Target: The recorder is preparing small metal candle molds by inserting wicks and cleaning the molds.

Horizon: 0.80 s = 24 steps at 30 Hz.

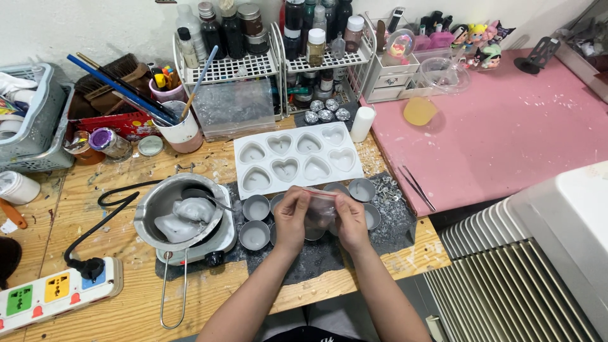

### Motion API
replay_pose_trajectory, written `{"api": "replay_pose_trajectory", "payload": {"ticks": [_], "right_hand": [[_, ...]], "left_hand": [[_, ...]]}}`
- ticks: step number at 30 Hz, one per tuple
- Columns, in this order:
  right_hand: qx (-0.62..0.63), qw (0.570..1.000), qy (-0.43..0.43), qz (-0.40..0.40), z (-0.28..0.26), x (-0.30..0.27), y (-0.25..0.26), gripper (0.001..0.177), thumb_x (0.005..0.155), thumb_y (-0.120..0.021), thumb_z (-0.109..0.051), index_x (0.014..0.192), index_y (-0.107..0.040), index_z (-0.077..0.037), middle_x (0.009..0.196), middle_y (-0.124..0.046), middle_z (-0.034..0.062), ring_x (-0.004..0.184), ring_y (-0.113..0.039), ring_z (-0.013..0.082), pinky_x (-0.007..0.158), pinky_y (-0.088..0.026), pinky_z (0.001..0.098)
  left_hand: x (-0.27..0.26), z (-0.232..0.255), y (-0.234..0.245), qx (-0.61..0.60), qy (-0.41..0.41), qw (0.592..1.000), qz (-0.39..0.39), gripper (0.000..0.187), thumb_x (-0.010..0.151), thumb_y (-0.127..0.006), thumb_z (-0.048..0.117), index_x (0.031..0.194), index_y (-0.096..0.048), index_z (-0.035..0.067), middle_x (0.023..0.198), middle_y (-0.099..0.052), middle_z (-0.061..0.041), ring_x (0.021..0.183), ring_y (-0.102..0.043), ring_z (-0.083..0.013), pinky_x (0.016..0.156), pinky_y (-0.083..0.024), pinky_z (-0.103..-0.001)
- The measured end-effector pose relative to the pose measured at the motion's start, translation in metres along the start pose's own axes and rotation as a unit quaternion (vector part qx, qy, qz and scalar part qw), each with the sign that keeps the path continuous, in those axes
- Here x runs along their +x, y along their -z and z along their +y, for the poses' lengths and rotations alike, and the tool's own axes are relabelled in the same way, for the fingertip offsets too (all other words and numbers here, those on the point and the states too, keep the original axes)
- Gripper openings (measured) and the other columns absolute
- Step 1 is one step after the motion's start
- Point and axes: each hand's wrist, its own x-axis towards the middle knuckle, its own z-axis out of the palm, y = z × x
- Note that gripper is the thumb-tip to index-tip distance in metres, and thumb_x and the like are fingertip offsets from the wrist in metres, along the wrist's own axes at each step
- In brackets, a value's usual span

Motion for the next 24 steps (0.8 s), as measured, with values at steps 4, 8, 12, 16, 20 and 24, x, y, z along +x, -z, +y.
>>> {"api": "replay_pose_trajectory", "payload": {"ticks": [4,8,12,16,20,24], "right_hand": [[-0.107,0.994,-0.015,0.014,-0.013,0.005,-0.011,0.035,0.093,-0.068,-0.01,0.126,-0.062,-0.002,0.116,-0.069,0.0046,0.101,-0.067,0.0103,0.087,-0.057,0.0268],[-0.184,0.982,-0.01,-0.026,-0.016,0.005,0.004,0.028,0.087,-0.076,0.001,0.114,-0.07,0.0,0.11,-0.072,0.0075,0.096,-0.069,0.0134,0.083,-0.058,0.029],[-0.289,0.946,0.001,0.148,-0.051,0.021,0.02,0.012,0.092,-0.073,-0.003,0.103,-0.076,0.0,0.102,-0.076,0.0062,0.094,-0.072,0.0138,0.087,-0.059,0.0289],[-0.193,0.941,0.075,0.268,-0.088,0.057,0.06,0.014,0.098,-0.075,-0.005,0.111,-0.073,-0.002,0.099,-0.071,0.0088,0.088,-0.067,0.0136,0.081,-0.057,0.0286],[-0.25,0.903,0.125,0.327,-0.076,0.087,0.103,0.013,0.096,-0.072,-0.003,0.105,-0.062,-0.001,0.1,-0.071,0.0101,0.085,-0.073,0.0137,0.073,-0.062,0.027],[-0.365,0.872,0.181,0.272,-0.012,0.104,0.171,0.015,0.103,-0.07,-0.001,0.105,-0.056,0.003,0.103,-0.067,0.0116,0.088,-0.067,0.0135,0.074,-0.056,0.026]], "left_hand": [[0.006,0.006,0.006,-0.009,0.036,0.998,0.047,0.024,0.104,-0.064,0.021,0.1,-0.075,0.001,0.095,-0.065,-0.001,0.086,-0.057,-0.0086,0.078,-0.047,-0.024],[0.008,-0.006,0.009,-0.014,-0.008,1.0,0.026,0.025,0.106,-0.064,0.024,0.103,-0.072,0.001,0.102,-0.067,-0.003,0.096,-0.06,-0.0103,0.09,-0.048,-0.024],[0.015,0.047,-0.009,0.01,0.01,1.0,-0.024,0.044,0.104,-0.047,0.039,0.133,-0.06,0.009,0.118,-0.068,-0.004,0.111,-0.062,-0.0131,0.097,-0.049,-0.029],[0.02,0.036,-0.005,-0.06,0.108,0.992,0.004,0.045,0.102,-0.044,0.038,0.137,-0.054,0.011,0.125,-0.064,-0.005,0.121,-0.059,-0.0141,0.101,-0.047,-0.033],[0.017,0.015,-0.001,-0.034,0.15,0.988,-0.009,0.033,0.104,-0.049,0.029,0.128,-0.059,0.008,0.116,-0.068,-0.006,0.11,-0.062,-0.0136,0.092,-0.049,-0.031],[0.016,0.001,0.002,-0.035,0.187,0.982,-0.019,0.024,0.105,-0.052,0.021,0.12,-0.065,0.007,0.107,-0.071,-0.004,0.1,-0.065,-0.0113,0.084,-0.049,-0.027]]}}
